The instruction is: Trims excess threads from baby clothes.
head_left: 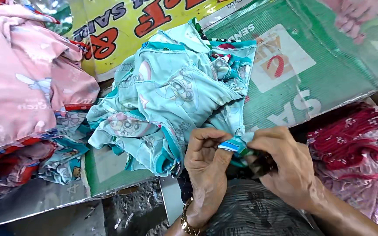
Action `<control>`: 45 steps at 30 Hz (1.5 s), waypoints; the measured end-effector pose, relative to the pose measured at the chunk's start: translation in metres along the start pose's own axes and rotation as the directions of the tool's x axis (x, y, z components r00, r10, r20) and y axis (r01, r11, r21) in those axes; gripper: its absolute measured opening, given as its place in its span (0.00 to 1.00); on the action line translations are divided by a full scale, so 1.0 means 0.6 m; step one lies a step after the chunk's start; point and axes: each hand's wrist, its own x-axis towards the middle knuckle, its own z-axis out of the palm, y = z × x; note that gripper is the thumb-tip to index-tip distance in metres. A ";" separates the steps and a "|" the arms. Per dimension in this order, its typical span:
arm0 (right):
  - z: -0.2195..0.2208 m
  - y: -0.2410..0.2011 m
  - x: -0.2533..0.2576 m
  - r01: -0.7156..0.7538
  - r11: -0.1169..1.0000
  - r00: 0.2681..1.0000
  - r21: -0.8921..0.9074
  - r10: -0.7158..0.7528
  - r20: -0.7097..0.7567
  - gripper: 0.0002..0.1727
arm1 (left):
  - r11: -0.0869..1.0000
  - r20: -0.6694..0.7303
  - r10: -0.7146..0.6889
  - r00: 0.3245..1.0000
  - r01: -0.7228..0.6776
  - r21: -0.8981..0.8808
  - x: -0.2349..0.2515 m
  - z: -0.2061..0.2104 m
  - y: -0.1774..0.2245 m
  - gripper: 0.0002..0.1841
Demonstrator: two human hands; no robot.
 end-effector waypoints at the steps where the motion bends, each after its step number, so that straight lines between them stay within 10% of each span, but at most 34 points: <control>1: -0.003 0.007 0.003 -0.033 0.995 0.999 0.090 0.031 0.014 0.07 | 0.994 0.045 0.041 0.998 -0.046 0.098 0.003 -0.002 0.003 0.10; 5: -0.046 0.024 0.020 -0.205 0.789 0.979 0.579 0.153 0.138 0.05 | 0.882 0.272 0.107 0.956 -0.218 0.418 0.025 -0.014 0.024 0.04; 12: -0.069 0.042 0.056 -0.192 0.900 0.981 0.391 0.161 0.111 0.04 | 0.947 0.205 -0.299 0.932 0.316 -0.056 0.049 0.004 0.037 0.07; 21: -0.078 0.025 0.061 -0.041 0.937 0.999 0.347 0.039 0.014 0.13 | 0.955 0.288 -0.046 0.956 -0.042 0.292 0.037 0.021 0.030 0.09; 27: -0.054 0.028 0.056 0.089 0.985 0.994 0.147 -0.080 -0.071 0.07 | 0.979 0.193 -0.095 0.977 0.057 0.197 0.033 0.027 0.016 0.09; 33: -0.087 0.033 0.036 -0.070 0.764 0.991 0.641 -0.022 0.134 0.19 | 0.986 0.112 -0.156 0.981 0.148 0.082 0.035 0.027 0.012 0.08; 45: -0.056 0.024 0.050 0.091 0.982 0.994 0.162 -0.080 -0.075 0.06 | 0.985 0.078 -0.166 0.983 0.163 0.048 0.036 0.028 0.010 0.08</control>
